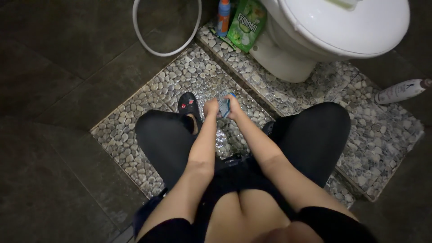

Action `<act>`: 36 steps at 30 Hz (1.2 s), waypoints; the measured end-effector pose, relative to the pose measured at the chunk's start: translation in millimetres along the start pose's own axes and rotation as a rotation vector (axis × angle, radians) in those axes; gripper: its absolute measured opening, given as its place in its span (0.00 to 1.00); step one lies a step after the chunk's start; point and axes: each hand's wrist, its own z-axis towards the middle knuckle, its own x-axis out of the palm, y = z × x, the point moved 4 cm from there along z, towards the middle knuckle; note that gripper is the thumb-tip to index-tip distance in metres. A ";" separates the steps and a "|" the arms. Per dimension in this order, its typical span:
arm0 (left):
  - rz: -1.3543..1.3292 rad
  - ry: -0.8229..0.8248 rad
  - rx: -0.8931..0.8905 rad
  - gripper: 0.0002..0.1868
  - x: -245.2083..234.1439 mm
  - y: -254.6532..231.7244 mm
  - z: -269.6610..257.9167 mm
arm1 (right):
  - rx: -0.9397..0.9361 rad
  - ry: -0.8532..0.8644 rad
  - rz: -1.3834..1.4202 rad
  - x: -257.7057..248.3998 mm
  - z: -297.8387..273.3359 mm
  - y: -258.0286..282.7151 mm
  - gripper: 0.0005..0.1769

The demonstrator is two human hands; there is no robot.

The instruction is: The person scrubs the pebble-tiled bathroom floor and lower wall tiles using a blue-handled scrub brush. They repeatedly dip the brush into a container of soapy water on the toilet lid, scrub the floor and wall, and rinse the brush with a handheld bidet sprayer.

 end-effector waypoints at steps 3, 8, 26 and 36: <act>0.069 -0.066 0.144 0.25 14.7 -7.0 9.5 | -0.107 -0.046 0.028 -11.2 -1.9 20.7 0.15; -0.069 -0.119 0.413 0.24 34.2 -25.3 18.5 | -0.118 -0.226 -0.053 -30.3 -8.9 59.6 0.15; -0.023 -0.347 0.802 0.20 -42.4 -258.5 -4.4 | -0.889 -0.180 -0.178 129.8 -22.2 365.1 0.17; 0.080 -0.303 0.705 0.21 -24.2 -274.9 32.7 | -1.106 -0.374 0.011 147.9 98.0 455.5 0.32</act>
